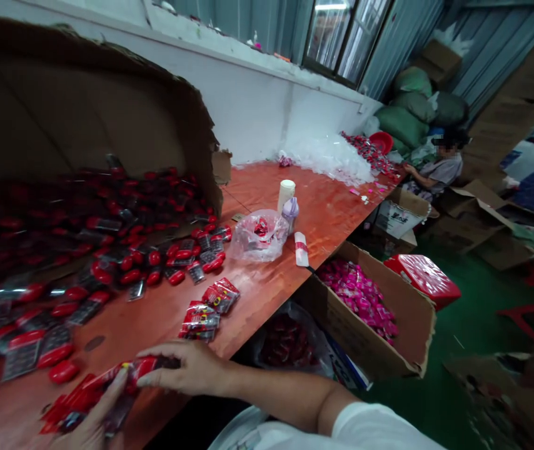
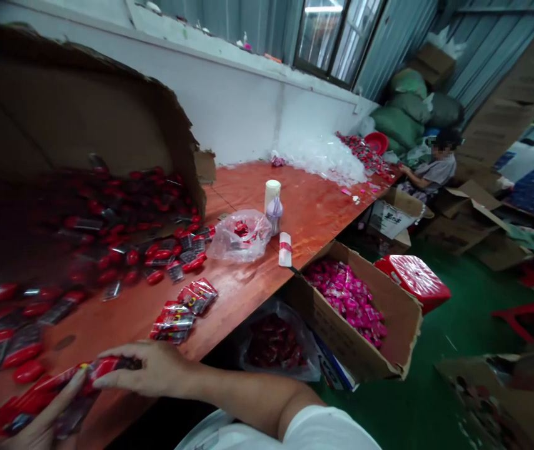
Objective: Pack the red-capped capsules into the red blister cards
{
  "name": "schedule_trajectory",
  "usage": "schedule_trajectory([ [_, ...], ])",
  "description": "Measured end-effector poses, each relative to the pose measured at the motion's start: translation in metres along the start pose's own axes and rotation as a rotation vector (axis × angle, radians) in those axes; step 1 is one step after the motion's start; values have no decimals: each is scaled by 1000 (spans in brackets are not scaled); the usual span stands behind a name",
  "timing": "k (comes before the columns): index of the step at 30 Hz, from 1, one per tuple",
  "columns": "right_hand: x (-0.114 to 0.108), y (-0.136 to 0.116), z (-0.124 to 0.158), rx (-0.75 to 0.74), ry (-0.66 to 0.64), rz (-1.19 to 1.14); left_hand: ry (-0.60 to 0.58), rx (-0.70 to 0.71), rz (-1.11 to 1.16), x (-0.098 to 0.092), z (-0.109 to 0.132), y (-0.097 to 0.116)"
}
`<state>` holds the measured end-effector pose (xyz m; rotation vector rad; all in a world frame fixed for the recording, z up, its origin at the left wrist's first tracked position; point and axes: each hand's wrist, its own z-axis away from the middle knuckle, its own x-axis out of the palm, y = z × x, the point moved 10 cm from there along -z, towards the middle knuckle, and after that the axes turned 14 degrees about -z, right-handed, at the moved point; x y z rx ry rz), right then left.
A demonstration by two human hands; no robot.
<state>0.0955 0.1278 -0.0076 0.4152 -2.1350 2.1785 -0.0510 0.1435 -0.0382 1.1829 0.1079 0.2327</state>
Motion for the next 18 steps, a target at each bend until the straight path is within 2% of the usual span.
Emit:
schedule_trajectory([
  [2,3,-4,2,-31,-42,80,24,1,103,0,7,4],
  [3,4,-4,3,-40,-57,102,-4,-22,166,4,12,3],
  [6,0,6,5,30,-13,-18,-22,20,271,8,19,7],
  [10,-8,19,5,52,97,-189,-43,27,302,8,17,0],
  [18,-3,18,10,39,50,-161,-5,5,311,-3,20,-9],
])
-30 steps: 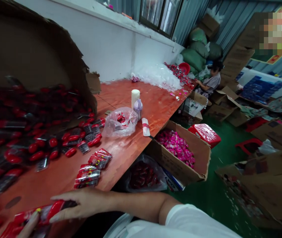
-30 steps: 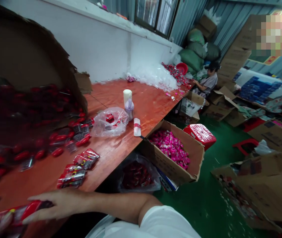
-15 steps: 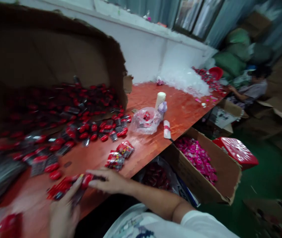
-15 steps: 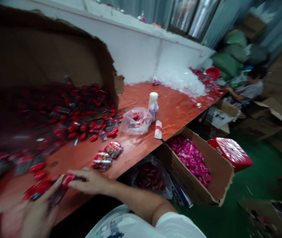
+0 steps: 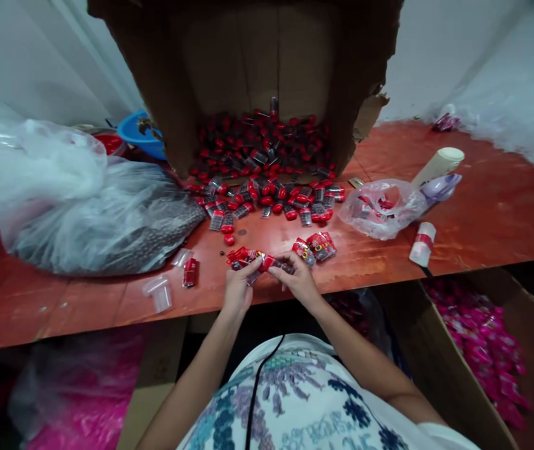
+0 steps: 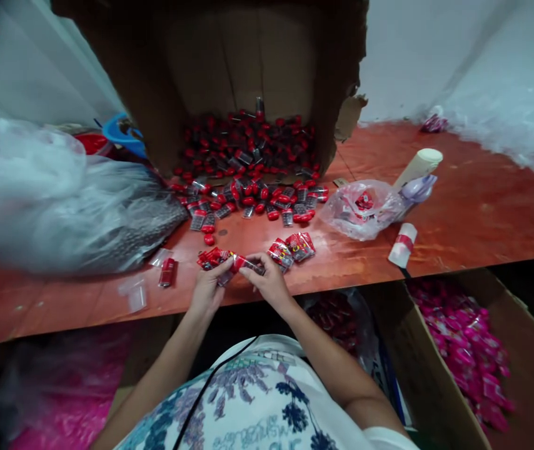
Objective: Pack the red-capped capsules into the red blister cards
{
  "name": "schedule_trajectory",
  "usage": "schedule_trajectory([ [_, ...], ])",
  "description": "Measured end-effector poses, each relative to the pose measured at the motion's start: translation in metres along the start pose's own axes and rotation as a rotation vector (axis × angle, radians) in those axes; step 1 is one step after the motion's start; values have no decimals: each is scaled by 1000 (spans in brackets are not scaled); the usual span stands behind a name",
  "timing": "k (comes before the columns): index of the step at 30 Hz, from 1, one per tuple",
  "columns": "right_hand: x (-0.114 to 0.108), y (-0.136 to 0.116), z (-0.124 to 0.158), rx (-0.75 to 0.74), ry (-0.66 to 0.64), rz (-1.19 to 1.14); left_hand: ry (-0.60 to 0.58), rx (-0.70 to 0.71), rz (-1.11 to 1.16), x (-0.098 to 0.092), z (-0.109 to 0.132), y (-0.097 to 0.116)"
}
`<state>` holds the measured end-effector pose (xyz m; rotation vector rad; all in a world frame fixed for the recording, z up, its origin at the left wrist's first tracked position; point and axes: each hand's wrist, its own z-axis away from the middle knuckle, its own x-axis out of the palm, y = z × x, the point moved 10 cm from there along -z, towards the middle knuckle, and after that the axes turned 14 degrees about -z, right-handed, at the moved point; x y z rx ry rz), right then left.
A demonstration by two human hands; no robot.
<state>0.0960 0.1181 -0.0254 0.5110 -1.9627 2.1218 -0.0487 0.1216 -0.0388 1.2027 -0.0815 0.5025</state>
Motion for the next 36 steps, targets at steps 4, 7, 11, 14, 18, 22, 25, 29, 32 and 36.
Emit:
schedule_trajectory([
  [4,-2,-8,1,-33,6,67,-13,9,14,-1,1,-1],
  [7,-1,-24,4,-171,17,131,-24,39,9,-1,3,2],
  [11,1,-33,11,-259,49,143,-36,97,-26,1,9,11],
  [14,0,-22,12,-142,67,58,-31,131,-18,0,11,15],
  [18,3,-12,12,-7,26,-3,-54,129,-5,1,11,14],
  [22,4,-14,10,3,-7,19,-62,106,-12,1,12,11],
  [25,5,-27,11,-156,1,96,-70,54,-21,2,13,6],
  [29,5,-27,13,-193,40,86,-95,80,-60,4,13,8],
  [32,4,-7,12,-15,47,-37,-148,105,-102,9,15,13],
  [36,4,-7,13,-41,42,16,-128,90,-146,9,17,13],
])
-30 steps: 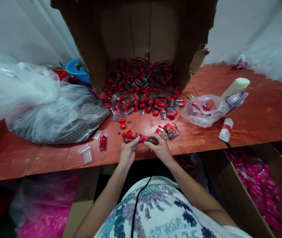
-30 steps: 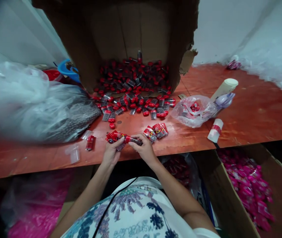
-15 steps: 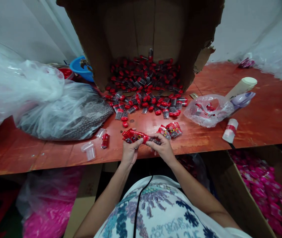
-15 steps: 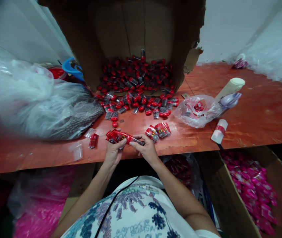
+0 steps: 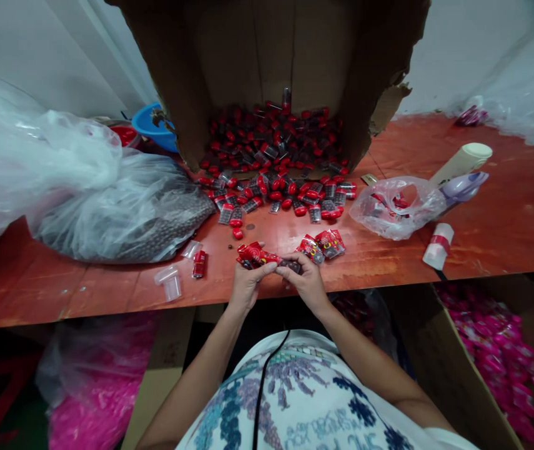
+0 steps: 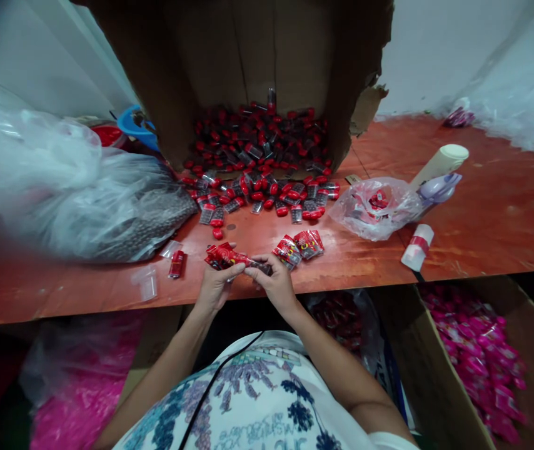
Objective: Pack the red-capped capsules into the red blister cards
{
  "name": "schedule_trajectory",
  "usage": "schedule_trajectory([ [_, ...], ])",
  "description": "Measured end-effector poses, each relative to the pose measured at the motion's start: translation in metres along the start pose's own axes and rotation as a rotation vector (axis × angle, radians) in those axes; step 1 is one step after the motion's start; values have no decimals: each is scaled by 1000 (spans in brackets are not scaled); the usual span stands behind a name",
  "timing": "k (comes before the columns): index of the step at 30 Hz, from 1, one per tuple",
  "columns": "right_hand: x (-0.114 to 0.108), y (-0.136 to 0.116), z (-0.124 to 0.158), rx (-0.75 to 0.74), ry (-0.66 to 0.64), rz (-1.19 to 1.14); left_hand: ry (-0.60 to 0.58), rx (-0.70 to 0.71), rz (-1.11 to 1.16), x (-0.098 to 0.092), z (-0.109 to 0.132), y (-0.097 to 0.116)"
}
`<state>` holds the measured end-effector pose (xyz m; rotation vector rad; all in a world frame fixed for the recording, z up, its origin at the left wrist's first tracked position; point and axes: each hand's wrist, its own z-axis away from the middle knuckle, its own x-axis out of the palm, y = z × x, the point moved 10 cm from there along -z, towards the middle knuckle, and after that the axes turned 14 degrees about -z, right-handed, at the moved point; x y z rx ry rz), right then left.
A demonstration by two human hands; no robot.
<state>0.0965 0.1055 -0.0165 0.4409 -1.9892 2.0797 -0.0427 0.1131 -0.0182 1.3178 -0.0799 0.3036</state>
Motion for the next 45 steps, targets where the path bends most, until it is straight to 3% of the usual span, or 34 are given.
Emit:
schedule_trajectory([
  [4,0,-22,1,-227,-7,182,69,-6,-20,-7,-3,-2],
  [8,5,-2,-5,-8,-118,-13,78,-18,35,-13,-9,-5],
  [12,3,19,-4,181,-56,-254,42,-1,-4,-10,-6,-5],
  [19,0,7,-2,2,-25,-61,28,-10,-35,-1,3,-13],
  [25,-7,23,-7,148,-7,-240,80,-4,48,-12,-3,-8],
  [30,-10,26,-7,163,14,-277,-14,-63,16,-2,-1,-15],
  [42,-30,30,-2,148,98,-241,-94,-130,9,15,2,-35],
  [45,-34,26,-1,152,69,-221,-104,-169,21,21,2,-43],
])
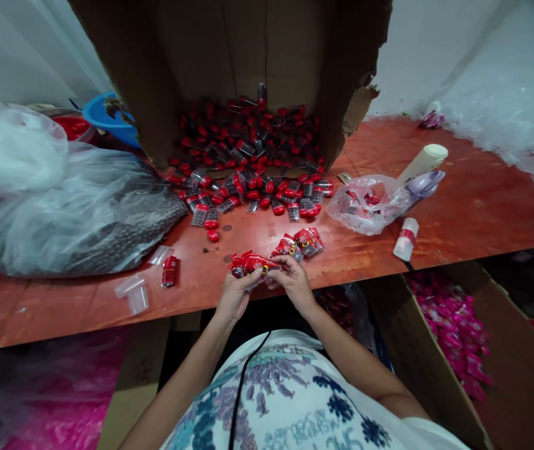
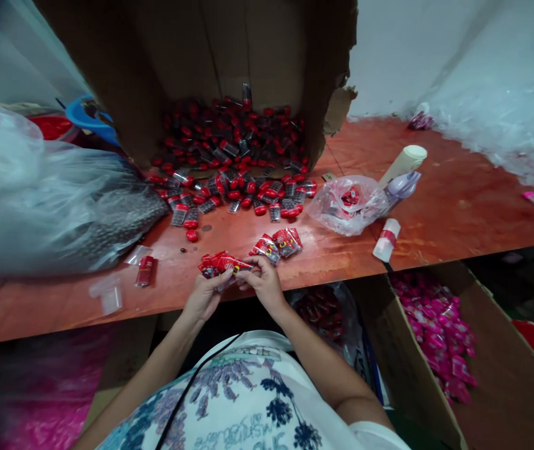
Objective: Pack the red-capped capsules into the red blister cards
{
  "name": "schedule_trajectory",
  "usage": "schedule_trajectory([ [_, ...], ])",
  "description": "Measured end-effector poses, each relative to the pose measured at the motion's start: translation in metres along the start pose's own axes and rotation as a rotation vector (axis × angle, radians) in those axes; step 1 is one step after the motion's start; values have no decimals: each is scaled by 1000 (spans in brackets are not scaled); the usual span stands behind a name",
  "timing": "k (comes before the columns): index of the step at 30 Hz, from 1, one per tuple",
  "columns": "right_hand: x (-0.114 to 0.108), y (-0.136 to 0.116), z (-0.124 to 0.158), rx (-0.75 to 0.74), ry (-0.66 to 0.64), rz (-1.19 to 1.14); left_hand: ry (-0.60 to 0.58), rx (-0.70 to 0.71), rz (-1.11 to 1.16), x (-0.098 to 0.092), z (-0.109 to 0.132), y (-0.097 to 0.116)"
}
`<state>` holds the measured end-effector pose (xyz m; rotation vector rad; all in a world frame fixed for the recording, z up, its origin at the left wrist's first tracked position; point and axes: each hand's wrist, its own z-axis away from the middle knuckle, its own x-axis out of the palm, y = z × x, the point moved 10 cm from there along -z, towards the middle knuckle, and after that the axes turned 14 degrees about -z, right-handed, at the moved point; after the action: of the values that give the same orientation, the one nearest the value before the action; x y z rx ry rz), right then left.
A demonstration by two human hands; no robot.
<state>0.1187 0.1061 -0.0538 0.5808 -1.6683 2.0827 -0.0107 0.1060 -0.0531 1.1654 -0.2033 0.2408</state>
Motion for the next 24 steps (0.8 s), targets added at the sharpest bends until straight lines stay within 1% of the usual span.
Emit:
schedule_trajectory([
  [3,3,-9,2,-12,-99,64,-8,-21,36,5,-2,-5],
  [5,1,-13,2,-33,-125,86,-7,-35,55,7,-3,-8],
  [8,-7,-10,1,-39,-80,77,-12,-66,58,11,-2,-13],
  [11,-13,-2,2,-9,-48,72,-27,-68,42,14,-1,-14],
  [13,-19,-5,1,-13,-40,102,-12,-65,23,11,-1,-14],
  [14,-25,-11,0,-37,-27,140,11,-69,18,7,-1,-14],
  [16,-38,-33,-3,-137,7,309,76,-93,14,-4,-3,-18],
  [18,-50,-63,-7,-285,48,591,135,-121,7,-14,-4,-22],
  [20,-56,-91,-12,-413,92,898,164,-147,-18,-19,-4,-27],
  [22,-56,-104,-21,-457,97,1140,170,-177,-57,-17,-5,-32],
  [24,-51,-99,-34,-396,16,1300,156,-192,-102,-7,-7,-37],
])
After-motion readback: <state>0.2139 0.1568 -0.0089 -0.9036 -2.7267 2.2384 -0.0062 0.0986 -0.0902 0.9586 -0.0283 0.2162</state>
